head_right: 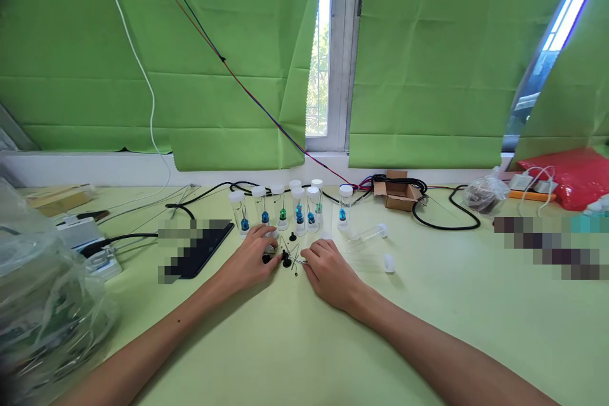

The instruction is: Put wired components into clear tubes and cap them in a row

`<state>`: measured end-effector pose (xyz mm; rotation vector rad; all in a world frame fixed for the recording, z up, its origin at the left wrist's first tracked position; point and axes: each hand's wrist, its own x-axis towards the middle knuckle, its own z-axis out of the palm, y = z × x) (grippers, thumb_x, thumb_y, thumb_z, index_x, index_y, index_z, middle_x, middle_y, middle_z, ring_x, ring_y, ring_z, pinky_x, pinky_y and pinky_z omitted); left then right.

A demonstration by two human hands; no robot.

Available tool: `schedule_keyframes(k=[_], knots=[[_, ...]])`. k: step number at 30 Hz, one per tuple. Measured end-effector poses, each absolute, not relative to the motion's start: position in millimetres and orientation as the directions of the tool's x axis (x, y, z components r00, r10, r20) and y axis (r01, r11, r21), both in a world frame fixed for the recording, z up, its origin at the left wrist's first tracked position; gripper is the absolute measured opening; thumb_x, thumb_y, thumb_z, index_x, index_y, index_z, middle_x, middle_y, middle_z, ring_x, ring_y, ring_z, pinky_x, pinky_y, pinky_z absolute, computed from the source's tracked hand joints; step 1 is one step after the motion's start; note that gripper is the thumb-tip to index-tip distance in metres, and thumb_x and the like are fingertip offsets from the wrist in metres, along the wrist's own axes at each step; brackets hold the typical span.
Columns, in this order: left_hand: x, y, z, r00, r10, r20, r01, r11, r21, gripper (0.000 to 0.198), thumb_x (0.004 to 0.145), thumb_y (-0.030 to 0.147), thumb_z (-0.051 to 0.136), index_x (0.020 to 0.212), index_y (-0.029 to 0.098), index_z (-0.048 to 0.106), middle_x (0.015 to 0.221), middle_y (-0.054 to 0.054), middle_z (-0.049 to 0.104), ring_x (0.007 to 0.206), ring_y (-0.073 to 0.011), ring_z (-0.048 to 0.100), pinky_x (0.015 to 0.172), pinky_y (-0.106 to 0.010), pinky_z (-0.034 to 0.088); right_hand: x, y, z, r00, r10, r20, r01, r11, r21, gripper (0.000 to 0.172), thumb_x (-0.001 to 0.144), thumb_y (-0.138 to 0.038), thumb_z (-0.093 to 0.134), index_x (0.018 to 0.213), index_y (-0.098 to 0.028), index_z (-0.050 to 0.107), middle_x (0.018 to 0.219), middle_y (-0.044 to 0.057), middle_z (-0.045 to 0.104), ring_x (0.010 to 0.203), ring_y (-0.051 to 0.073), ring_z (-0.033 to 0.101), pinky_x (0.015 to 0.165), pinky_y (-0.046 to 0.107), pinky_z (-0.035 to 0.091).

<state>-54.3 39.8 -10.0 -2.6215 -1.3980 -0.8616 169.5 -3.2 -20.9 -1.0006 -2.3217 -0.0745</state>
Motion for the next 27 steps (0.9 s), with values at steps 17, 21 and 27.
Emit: schedule_keyframes(k=[17, 21, 27], knots=[[-44.9, 33.7, -11.6, 0.379, 0.754, 0.536, 0.792, -0.564, 0.234, 0.015, 0.083, 0.014, 0.05, 0.07, 0.018, 0.055, 0.111, -0.015, 0.058, 0.126, -0.0329, 0.04, 0.1, -0.051, 0.043, 169.8, -3.0, -20.3, -0.536, 0.642, 0.549, 0.67, 0.719, -0.186, 0.012, 0.091, -0.01, 0.05, 0.095, -0.017, 0.058, 0.091, 0.008, 0.061, 0.092, 0.023, 0.054, 0.085, 0.04, 0.044], [-45.2, 34.1, -12.8, 0.382, 0.743, 0.549, 0.781, -0.577, 0.238, 0.016, 0.082, 0.012, 0.049, 0.07, 0.019, 0.055, 0.112, -0.014, 0.058, 0.125, -0.0319, 0.041, 0.1, -0.051, 0.044, 169.6, -2.7, -20.0, -0.536, 0.64, 0.55, 0.67, 0.719, -0.184, 0.012, 0.091, -0.01, 0.05, 0.095, -0.018, 0.058, 0.091, 0.008, 0.061, 0.092, 0.024, 0.054, 0.084, 0.04, 0.045], [-44.7, 34.8, -13.1, 0.389, 0.725, 0.568, 0.769, -0.595, 0.234, 0.017, 0.083, 0.012, 0.049, 0.07, 0.019, 0.055, 0.11, -0.014, 0.059, 0.123, -0.032, 0.042, 0.1, -0.052, 0.043, 169.8, -2.8, -20.6, -0.536, 0.642, 0.548, 0.674, 0.717, -0.181, 0.011, 0.092, -0.011, 0.05, 0.094, -0.018, 0.058, 0.091, 0.008, 0.061, 0.092, 0.023, 0.054, 0.084, 0.04, 0.045]])
